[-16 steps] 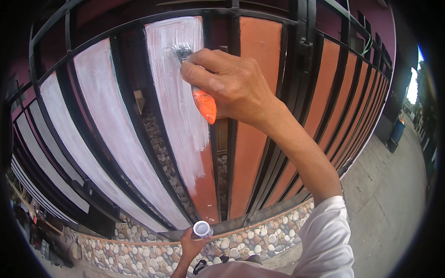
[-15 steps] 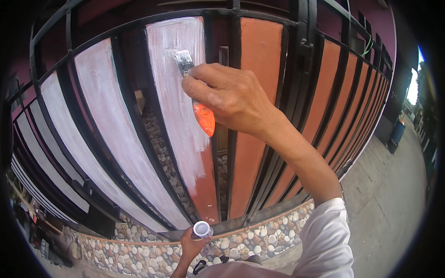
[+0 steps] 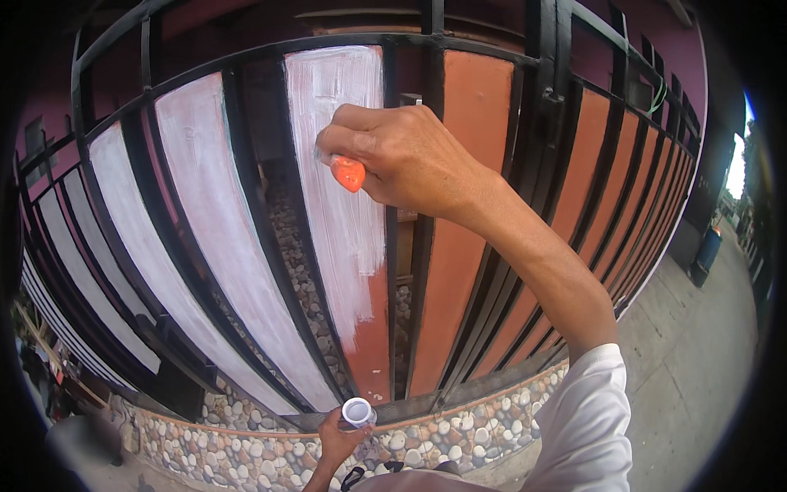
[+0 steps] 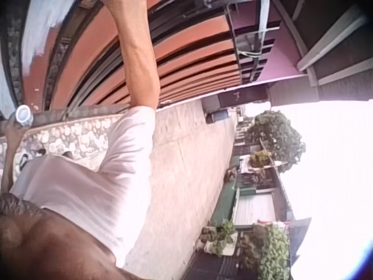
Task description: The person dips a paintbrush into a small container of paint and paints the vertical slats of a gate.
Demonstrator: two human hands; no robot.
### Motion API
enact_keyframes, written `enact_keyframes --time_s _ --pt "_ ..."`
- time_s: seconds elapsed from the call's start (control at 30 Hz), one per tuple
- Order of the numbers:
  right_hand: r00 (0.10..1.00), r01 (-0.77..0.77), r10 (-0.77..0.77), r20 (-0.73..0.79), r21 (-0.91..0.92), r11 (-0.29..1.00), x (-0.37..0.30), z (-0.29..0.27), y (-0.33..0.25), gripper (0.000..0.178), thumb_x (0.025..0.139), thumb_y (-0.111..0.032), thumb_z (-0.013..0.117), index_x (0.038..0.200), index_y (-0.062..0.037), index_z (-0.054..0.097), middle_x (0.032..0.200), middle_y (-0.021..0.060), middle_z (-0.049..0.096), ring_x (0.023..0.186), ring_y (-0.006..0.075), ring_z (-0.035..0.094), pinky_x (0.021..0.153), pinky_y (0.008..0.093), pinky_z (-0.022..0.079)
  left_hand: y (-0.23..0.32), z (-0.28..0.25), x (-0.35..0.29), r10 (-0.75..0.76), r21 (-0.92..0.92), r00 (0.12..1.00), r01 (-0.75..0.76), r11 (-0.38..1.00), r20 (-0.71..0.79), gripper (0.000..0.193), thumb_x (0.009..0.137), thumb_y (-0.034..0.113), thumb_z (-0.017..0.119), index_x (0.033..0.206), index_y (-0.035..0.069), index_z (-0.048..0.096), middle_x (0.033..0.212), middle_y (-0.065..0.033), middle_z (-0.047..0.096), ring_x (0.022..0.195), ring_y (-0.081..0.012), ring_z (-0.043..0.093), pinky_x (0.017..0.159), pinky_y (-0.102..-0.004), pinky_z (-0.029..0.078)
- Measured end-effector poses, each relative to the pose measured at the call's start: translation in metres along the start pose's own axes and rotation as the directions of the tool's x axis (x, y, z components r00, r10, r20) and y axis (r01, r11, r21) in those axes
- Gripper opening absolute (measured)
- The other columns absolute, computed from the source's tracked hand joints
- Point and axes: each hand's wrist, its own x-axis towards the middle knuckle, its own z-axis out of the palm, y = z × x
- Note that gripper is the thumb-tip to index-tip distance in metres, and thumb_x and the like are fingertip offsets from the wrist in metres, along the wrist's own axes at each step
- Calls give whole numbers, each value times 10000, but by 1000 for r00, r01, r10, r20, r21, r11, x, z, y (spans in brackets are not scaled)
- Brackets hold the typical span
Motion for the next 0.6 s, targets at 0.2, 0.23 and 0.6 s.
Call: enact_keyframes --time_s 0.2,0.23,0.6 --pt "953 150 -205 -222 -242 959 32 -23 3 265 728 42 716 926 -116 637 865 11 626 761 212 655 602 324 532 1 -1 2 10 -1 1000 -10 1000 -20 532 639 172 941 1084 3 702 978 -158 731 880 -250 725 788 -365 582" --pt "953 150 -205 -222 -241 959 33 -23 1 265 728 42 716 926 -116 637 865 11 626 761 212 655 602 324 532 2 -2 3 32 13 999 -31 999 -20 531 639 167 941 1084 3 702 978 -157 731 879 -250 723 789 -366 582" --pt "941 183 -256 -221 -302 935 24 -1 1 219 786 -20 712 983 -95 651 968 30 677 866 211 695 625 316 584 4 -1 6 24 24 1000 -24 999 1 557 634 170 940 1109 4 700 1002 -154 724 908 -265 717 805 -377 574"
